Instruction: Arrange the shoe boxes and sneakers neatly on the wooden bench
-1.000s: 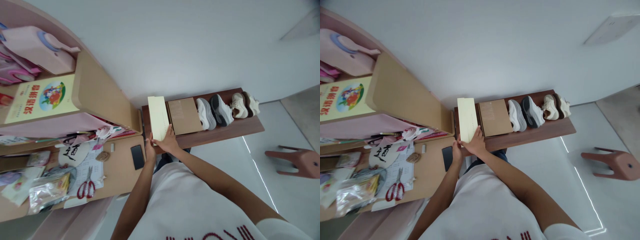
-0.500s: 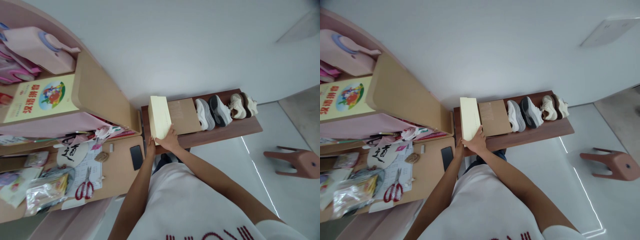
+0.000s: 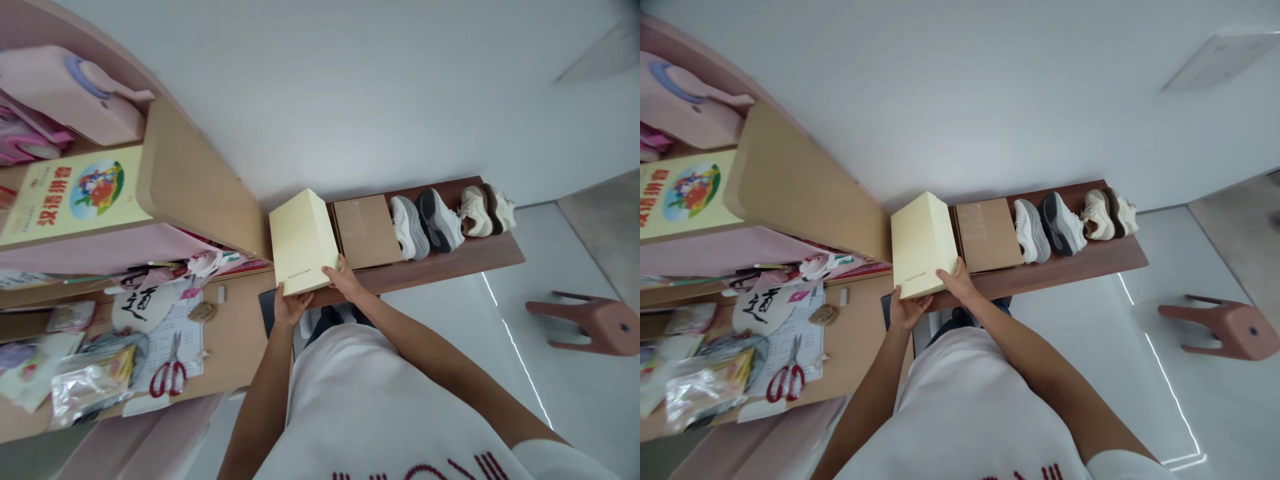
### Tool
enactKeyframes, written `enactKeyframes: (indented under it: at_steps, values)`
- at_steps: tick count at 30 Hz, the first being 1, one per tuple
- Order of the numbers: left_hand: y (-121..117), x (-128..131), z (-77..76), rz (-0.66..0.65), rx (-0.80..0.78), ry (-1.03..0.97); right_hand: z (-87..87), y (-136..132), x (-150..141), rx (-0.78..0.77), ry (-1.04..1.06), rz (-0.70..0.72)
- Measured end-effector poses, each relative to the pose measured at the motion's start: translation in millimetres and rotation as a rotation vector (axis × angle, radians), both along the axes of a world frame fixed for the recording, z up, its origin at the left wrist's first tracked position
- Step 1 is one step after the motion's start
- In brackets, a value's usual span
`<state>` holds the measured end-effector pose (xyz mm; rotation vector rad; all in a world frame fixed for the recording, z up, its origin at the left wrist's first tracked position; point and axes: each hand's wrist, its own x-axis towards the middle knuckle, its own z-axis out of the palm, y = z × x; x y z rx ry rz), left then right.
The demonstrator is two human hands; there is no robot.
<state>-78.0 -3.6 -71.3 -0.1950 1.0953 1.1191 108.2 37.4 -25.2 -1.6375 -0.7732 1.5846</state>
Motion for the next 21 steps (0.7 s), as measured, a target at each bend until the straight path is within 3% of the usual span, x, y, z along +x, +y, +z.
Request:
enactKeyframes:
  at_steps: [7,17,21]
  values:
    - [16,-7,11.4,0.093,-0.002,0.147,-10.8,3,4,-0.163,0.232,-0.052]
    - [29,3,-0.8,0.067,-0.079,0.268,-25.7,5,-4,-0.324,0.056,-0.037]
    - [33,1,-4.7,0.037,-0.09,0.318,-30.6,7,-7,-0.294,0.047,-0.037]
